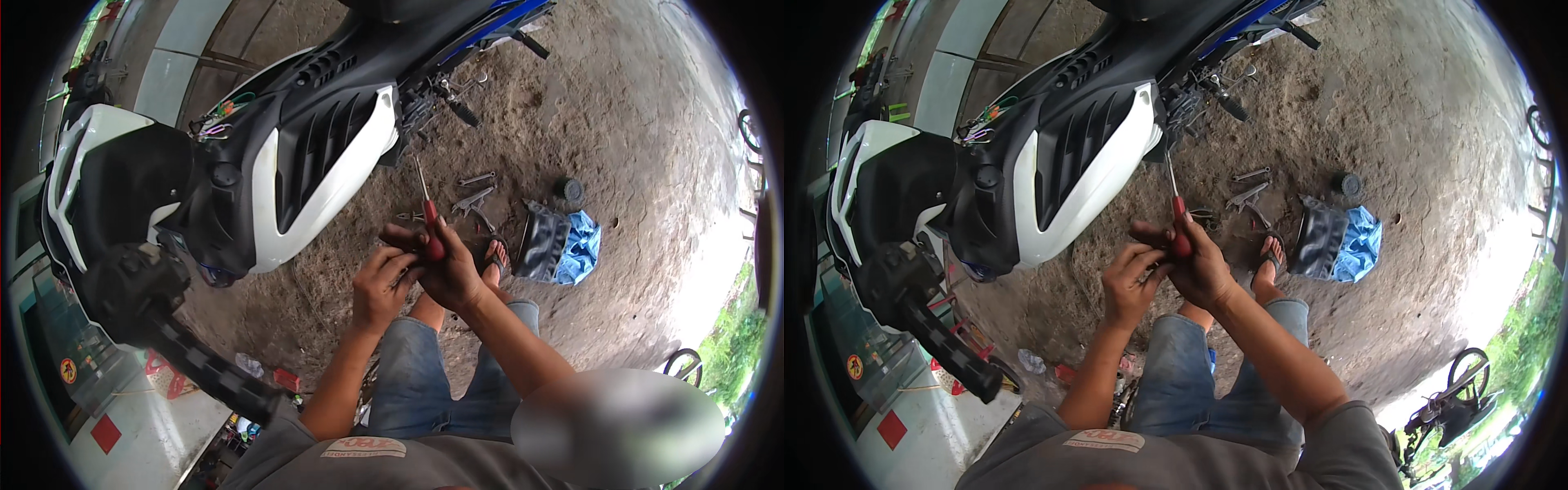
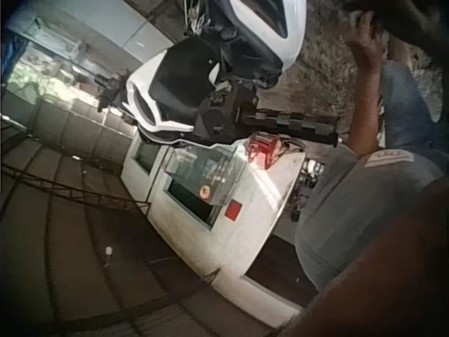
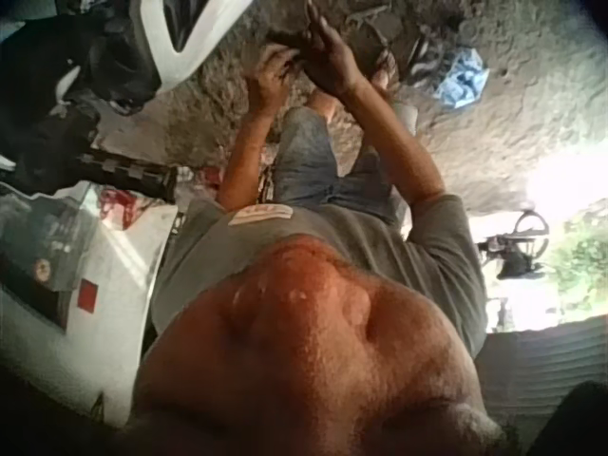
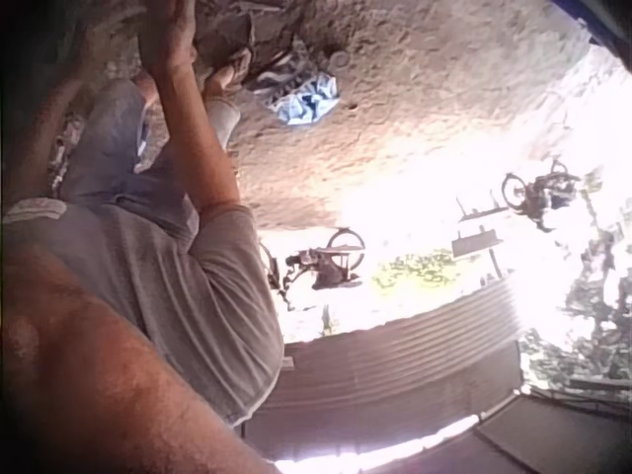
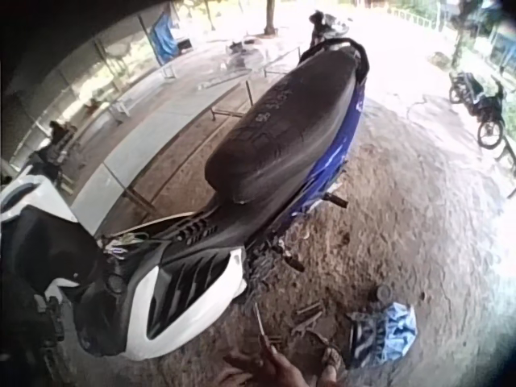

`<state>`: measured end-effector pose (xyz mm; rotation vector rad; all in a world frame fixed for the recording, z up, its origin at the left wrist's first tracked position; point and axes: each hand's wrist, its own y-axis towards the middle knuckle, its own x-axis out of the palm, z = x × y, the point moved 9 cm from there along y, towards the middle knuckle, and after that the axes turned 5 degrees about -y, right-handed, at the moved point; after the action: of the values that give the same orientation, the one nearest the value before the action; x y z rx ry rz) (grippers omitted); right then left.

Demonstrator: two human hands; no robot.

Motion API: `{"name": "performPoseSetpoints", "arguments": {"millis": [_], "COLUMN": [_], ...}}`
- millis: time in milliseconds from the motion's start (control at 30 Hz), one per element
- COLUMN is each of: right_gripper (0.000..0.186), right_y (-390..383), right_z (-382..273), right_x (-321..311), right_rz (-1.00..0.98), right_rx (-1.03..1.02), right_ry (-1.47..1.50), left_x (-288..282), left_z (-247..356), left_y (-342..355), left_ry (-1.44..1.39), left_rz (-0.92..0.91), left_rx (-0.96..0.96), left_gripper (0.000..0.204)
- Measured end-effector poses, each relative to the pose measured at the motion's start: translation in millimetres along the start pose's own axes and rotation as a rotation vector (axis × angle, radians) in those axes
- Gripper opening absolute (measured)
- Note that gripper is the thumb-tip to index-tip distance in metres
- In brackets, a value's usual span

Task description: Removing and replacing plastic fairing panels and screws on a motorcycle.

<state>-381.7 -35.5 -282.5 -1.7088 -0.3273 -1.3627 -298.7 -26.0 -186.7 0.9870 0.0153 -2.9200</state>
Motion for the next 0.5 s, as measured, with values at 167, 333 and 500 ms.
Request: {"name": "performPoseSetpoints", "arguments": {"millis": [167,333,500], "right_gripper": [0.039,0.034,0.040], "right_y": [-19,-30,-19], "right_z": [-8,-21,-62], "right_x": [-64,-104,-145], "right_rz": [0.147,0.208,0.474], "right_rx": [0.001,-0.048,-0.117], "right_ry": [-0.069,-0.129,-0.862], "left_x": [59,100,124], "left_z": [-18,-18,-66], "left_y": [-18,-28,-51], "left_ry": [-0.055,-0.056,-0.308], "left_rz": [-0.068,-0.093,0.021], "left_rx": [-0.149,-0.232,-0.612], "left_gripper": [0.024,0.021,0.016]}}
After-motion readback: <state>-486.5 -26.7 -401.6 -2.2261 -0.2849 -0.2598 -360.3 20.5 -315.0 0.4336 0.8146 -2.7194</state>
